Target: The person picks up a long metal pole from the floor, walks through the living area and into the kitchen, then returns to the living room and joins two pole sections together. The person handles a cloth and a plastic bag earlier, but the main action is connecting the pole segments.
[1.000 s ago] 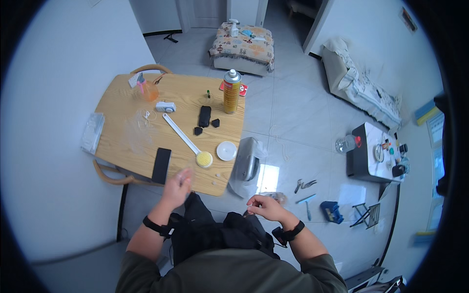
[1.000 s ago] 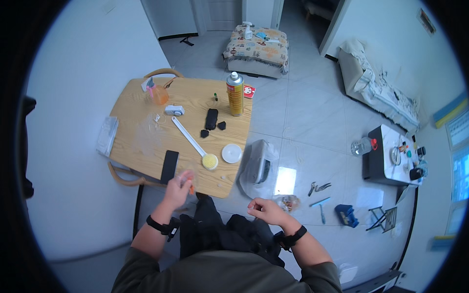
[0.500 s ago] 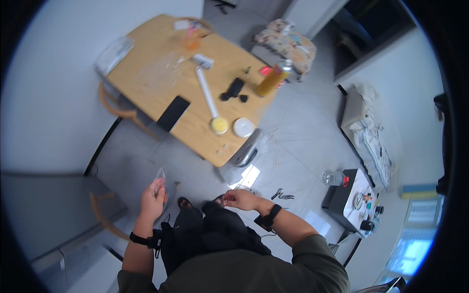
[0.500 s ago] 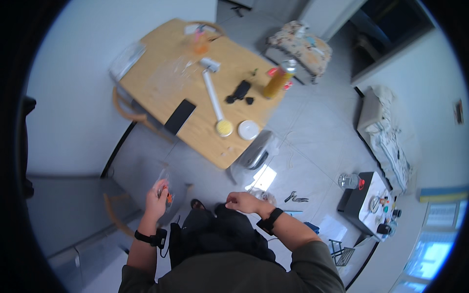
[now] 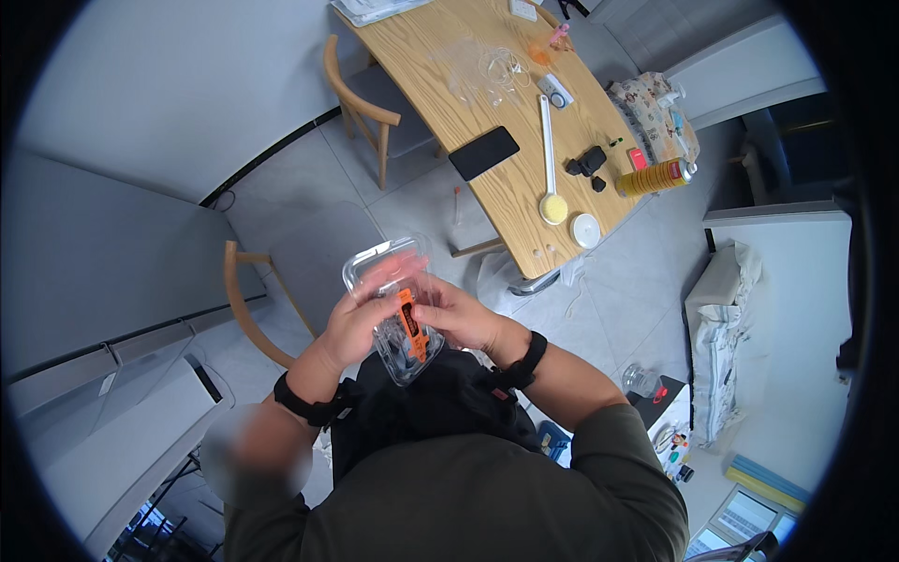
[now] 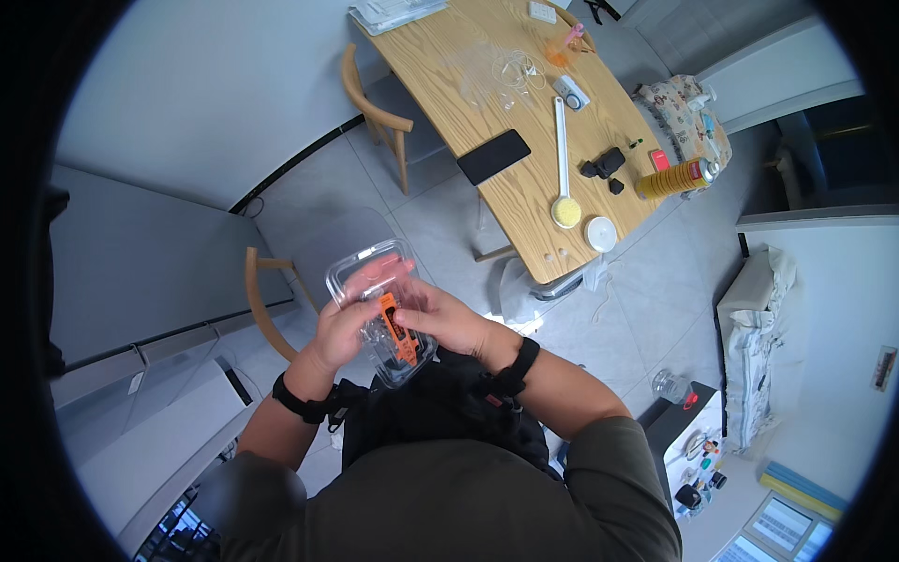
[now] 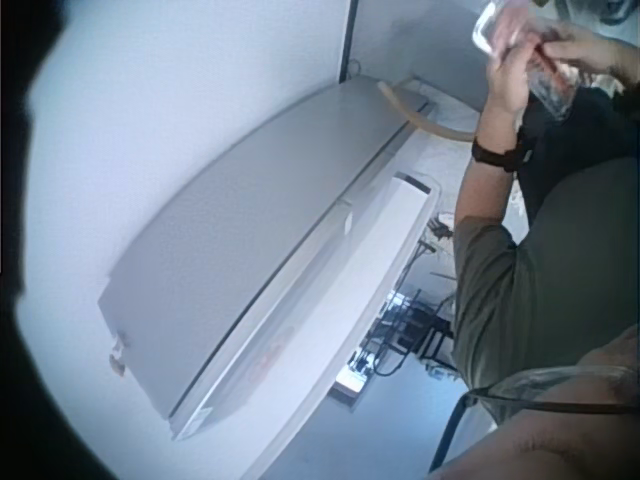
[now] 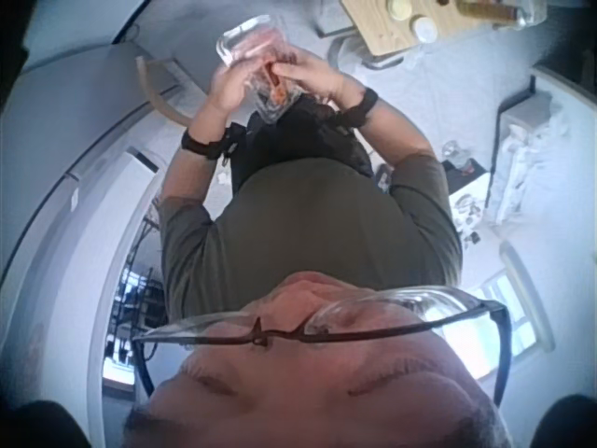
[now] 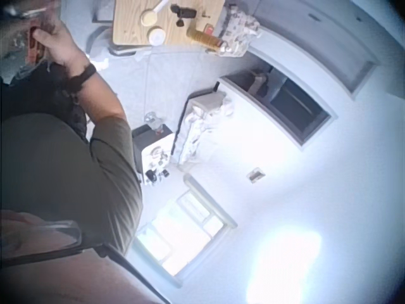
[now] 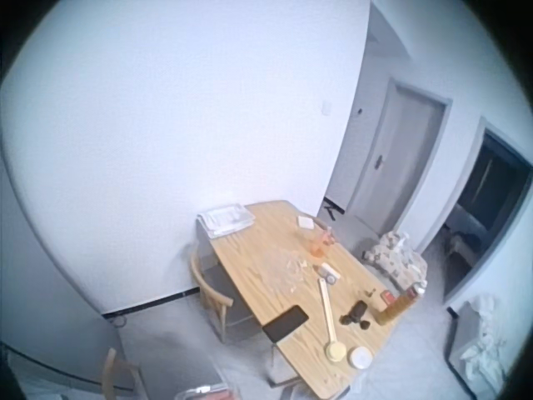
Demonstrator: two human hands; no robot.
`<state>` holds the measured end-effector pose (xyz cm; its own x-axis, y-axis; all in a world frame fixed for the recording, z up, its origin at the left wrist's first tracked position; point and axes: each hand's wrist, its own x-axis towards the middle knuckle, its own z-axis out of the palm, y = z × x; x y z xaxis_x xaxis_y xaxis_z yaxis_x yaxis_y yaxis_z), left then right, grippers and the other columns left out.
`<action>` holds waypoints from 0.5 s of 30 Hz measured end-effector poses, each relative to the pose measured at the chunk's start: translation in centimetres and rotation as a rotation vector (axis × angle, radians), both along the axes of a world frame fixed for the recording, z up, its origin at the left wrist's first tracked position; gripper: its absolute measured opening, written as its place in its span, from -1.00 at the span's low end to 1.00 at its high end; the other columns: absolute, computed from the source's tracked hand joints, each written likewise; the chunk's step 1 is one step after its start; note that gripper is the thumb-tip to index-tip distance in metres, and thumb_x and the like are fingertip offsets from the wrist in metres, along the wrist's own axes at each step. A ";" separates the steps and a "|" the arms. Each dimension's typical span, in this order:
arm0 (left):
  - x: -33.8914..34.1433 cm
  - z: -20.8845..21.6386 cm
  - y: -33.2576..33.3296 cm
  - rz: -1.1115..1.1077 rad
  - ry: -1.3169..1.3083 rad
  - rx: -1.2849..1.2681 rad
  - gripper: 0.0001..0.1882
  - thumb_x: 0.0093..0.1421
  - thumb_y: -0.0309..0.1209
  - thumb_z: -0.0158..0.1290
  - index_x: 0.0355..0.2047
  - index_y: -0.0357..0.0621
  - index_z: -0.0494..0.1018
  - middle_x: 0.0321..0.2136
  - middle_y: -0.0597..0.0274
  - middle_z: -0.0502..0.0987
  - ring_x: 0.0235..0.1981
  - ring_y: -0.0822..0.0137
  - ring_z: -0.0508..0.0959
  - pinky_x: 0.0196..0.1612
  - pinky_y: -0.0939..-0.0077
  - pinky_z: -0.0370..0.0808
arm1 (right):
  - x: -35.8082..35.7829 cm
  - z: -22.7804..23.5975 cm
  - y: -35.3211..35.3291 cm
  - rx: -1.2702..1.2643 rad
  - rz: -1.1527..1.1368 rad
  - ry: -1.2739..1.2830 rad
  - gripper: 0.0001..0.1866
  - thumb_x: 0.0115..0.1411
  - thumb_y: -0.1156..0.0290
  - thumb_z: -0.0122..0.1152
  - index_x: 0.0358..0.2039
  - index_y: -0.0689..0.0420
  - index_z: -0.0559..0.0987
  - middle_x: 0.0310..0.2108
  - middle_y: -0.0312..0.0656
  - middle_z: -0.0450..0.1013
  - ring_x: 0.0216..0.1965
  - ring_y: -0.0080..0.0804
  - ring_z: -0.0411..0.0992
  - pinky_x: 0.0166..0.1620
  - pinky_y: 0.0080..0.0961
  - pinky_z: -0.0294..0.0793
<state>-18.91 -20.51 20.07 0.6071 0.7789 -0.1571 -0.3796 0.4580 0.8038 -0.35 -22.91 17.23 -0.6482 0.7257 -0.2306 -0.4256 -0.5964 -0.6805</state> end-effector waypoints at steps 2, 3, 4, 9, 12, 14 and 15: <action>-0.5 -0.4 0.4 0.016 0.002 -0.008 -0.41 0.19 -0.44 -0.29 0.24 -0.35 0.03 0.21 -0.08 0.20 0.18 0.19 0.28 0.22 0.37 0.20 | -1.0 0.4 -0.1 -0.160 0.015 0.117 -0.41 0.21 0.33 0.15 0.19 0.17 0.18 0.06 -0.25 0.30 0.11 -0.42 0.25 0.19 -0.38 0.20; -0.8 -0.7 0.6 0.025 -0.007 -0.014 -0.41 0.19 -0.43 -0.30 0.25 -0.35 0.03 0.21 -0.10 0.19 0.17 0.19 0.29 0.22 0.38 0.20 | -1.3 0.4 -0.4 -0.180 -0.014 0.115 -0.49 0.23 0.40 0.11 0.17 0.15 0.22 0.03 -0.21 0.34 0.05 -0.39 0.34 0.12 -0.35 0.31; -1.1 -0.9 0.8 0.020 -0.012 -0.010 -0.40 0.19 -0.41 -0.31 0.25 -0.35 0.03 0.21 -0.11 0.19 0.17 0.18 0.29 0.22 0.38 0.20 | -1.6 0.4 -0.6 -0.217 -0.005 0.140 -0.50 0.23 0.41 0.10 0.16 0.16 0.24 0.02 -0.20 0.35 0.04 -0.38 0.35 0.12 -0.33 0.31; -1.5 -2.5 1.3 -0.043 -0.022 -0.064 -0.38 0.22 -0.30 -0.40 0.27 -0.34 0.01 0.26 -0.06 0.10 0.19 0.15 0.26 0.23 0.38 0.18 | -2.0 -0.1 -1.4 -0.382 -0.074 0.269 -0.59 0.25 0.49 0.02 0.12 0.20 0.28 0.00 -0.12 0.38 0.02 -0.32 0.39 0.10 -0.30 0.36; -0.7 -3.5 1.1 -0.076 -0.016 -0.043 -0.40 0.25 -0.29 -0.42 0.25 -0.35 0.04 0.29 0.02 0.06 0.26 0.21 0.15 0.28 0.40 0.08 | -1.4 -0.3 -1.7 -0.441 -0.140 0.311 -0.60 0.26 0.52 -0.02 0.12 0.20 0.28 0.00 -0.11 0.38 0.01 -0.32 0.41 0.09 -0.33 0.39; -0.2 -4.0 1.3 -0.105 -0.013 0.073 -0.45 0.30 -0.33 -0.42 0.24 -0.37 0.06 0.30 0.04 0.05 0.31 0.28 0.05 0.31 0.42 -0.03 | -1.0 -0.4 -2.0 -0.440 -0.166 0.330 -0.60 0.26 0.52 -0.02 0.12 0.20 0.28 0.00 -0.12 0.39 0.00 -0.32 0.42 0.09 -0.34 0.40; 0.1 -4.2 1.2 -0.121 -0.033 0.021 -0.47 0.32 -0.31 -0.41 0.23 -0.34 0.11 0.29 0.07 0.07 0.31 0.31 0.06 0.32 0.42 -0.04 | -0.8 -0.4 -2.3 -0.434 -0.186 0.276 -0.63 0.26 0.51 0.00 0.09 0.21 0.32 -0.03 -0.13 0.41 -0.01 -0.33 0.43 0.08 -0.34 0.42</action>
